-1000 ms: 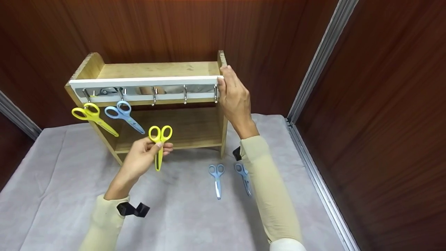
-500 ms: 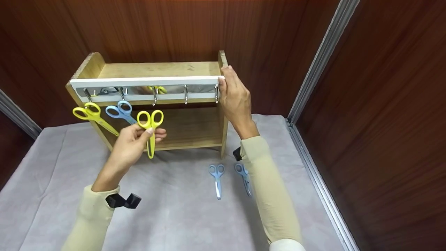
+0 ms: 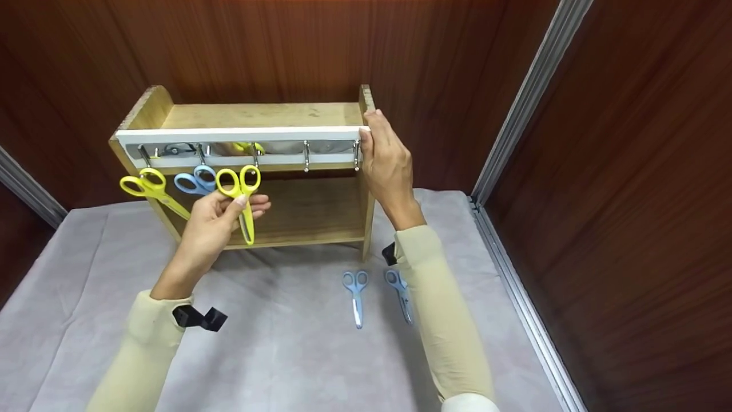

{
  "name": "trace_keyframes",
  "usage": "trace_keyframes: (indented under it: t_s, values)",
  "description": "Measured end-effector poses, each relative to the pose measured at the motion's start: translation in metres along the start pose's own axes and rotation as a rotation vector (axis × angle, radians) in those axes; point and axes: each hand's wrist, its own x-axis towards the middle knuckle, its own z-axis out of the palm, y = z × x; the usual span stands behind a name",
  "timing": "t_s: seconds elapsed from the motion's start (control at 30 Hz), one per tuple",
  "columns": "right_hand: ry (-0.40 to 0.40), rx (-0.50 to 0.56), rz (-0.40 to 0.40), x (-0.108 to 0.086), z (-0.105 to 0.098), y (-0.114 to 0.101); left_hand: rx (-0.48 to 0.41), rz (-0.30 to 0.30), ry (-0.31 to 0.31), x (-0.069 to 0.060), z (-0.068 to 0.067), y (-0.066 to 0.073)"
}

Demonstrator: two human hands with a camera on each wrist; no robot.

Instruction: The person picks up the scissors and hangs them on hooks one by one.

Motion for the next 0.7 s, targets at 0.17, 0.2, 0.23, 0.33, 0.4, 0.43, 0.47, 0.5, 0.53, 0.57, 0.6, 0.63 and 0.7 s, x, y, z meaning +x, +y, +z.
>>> trace_keyframes:
  t_s: [0.17, 0.2, 0.23, 0.33, 0.4, 0.43, 0.47, 0.5, 0.53, 0.57, 0.6, 0.63, 0.7]
  values:
    - [-0.007, 0.001, 0.003, -0.001, 0.001, -0.001, -0.029, -0.061, -0.023, 0.007, -0.002, -0.010]
    - [-0.008, 0.002, 0.002, -0.001, 0.002, -0.001, -0.027, -0.071, -0.027, 0.008, -0.003, -0.012]
    - [-0.008, 0.003, 0.001, -0.001, 0.002, -0.001, -0.023, -0.079, -0.031, 0.010, -0.003, -0.014]
    - [-0.005, 0.006, -0.004, -0.001, 0.002, -0.001, -0.006, -0.082, -0.026, 0.013, -0.005, -0.020]
    - [-0.004, 0.010, -0.006, -0.001, 0.003, -0.001, -0.003, -0.084, -0.018, 0.014, -0.005, -0.022]
    - [-0.002, 0.011, -0.006, -0.001, 0.003, 0.000, -0.010, -0.084, -0.016, 0.014, -0.006, -0.023]
    - [-0.001, 0.012, -0.007, -0.001, 0.003, 0.000, -0.023, -0.084, -0.011, 0.014, -0.005, -0.024]
    - [-0.001, 0.013, -0.007, -0.001, 0.003, 0.000, -0.030, -0.085, -0.010, 0.014, -0.006, -0.024]
    - [-0.001, 0.014, -0.007, -0.001, 0.003, 0.000, -0.037, -0.088, -0.008, 0.014, -0.006, -0.024]
    - [-0.001, 0.014, -0.008, -0.001, 0.003, 0.000, -0.045, -0.089, -0.010, 0.013, -0.006, -0.024]
    - [-0.002, 0.014, -0.008, -0.001, 0.003, 0.000, -0.058, -0.091, -0.013, 0.012, -0.006, -0.025]
    - [-0.002, 0.013, -0.008, -0.001, 0.003, 0.000, -0.060, -0.091, -0.014, 0.011, -0.007, -0.025]
    - [0.000, 0.011, -0.010, -0.001, 0.003, 0.000, -0.051, -0.095, -0.019, 0.009, -0.008, -0.026]
